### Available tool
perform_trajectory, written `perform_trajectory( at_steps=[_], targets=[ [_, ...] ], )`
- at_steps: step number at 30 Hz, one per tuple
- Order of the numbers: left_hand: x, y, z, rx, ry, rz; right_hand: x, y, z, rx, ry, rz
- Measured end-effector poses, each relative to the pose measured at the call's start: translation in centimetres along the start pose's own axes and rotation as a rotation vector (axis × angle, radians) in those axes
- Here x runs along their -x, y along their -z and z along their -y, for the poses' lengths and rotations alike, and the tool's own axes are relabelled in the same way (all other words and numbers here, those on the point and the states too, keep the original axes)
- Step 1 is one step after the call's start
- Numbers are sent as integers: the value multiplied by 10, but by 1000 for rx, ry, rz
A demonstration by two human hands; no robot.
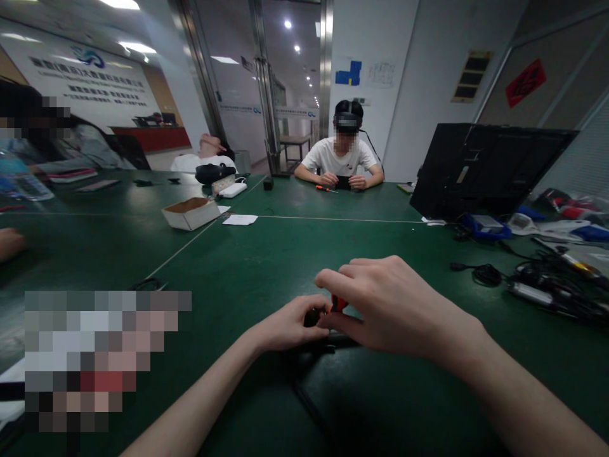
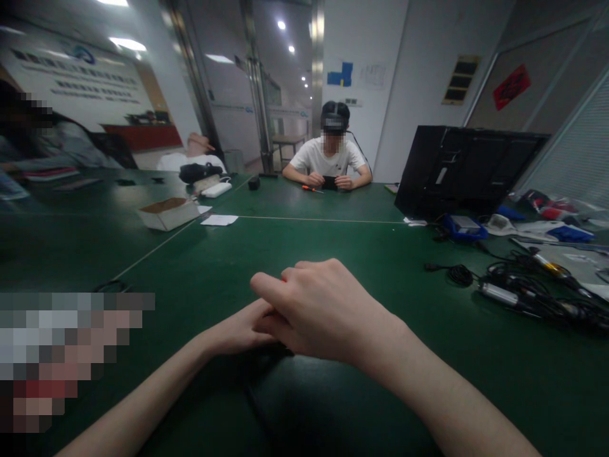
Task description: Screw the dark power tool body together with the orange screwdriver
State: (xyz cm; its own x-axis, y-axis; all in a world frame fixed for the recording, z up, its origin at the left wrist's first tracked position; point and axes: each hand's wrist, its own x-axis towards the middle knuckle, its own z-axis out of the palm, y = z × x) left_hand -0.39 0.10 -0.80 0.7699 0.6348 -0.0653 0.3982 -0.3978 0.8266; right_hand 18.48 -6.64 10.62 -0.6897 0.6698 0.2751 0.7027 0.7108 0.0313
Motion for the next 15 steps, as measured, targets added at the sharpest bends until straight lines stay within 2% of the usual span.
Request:
perform_trajectory(
  at_steps=[4,12,15],
  targets=[
    [1,-1,-1,8,5,-7,-1,-3,-1,42,-8,-15],
    [-1,2,-1,-6,-46,11,2,2,1,-80,38,21],
    [0,1,0,11,-13,2,2,0,1,-30,21,-4]
  ],
)
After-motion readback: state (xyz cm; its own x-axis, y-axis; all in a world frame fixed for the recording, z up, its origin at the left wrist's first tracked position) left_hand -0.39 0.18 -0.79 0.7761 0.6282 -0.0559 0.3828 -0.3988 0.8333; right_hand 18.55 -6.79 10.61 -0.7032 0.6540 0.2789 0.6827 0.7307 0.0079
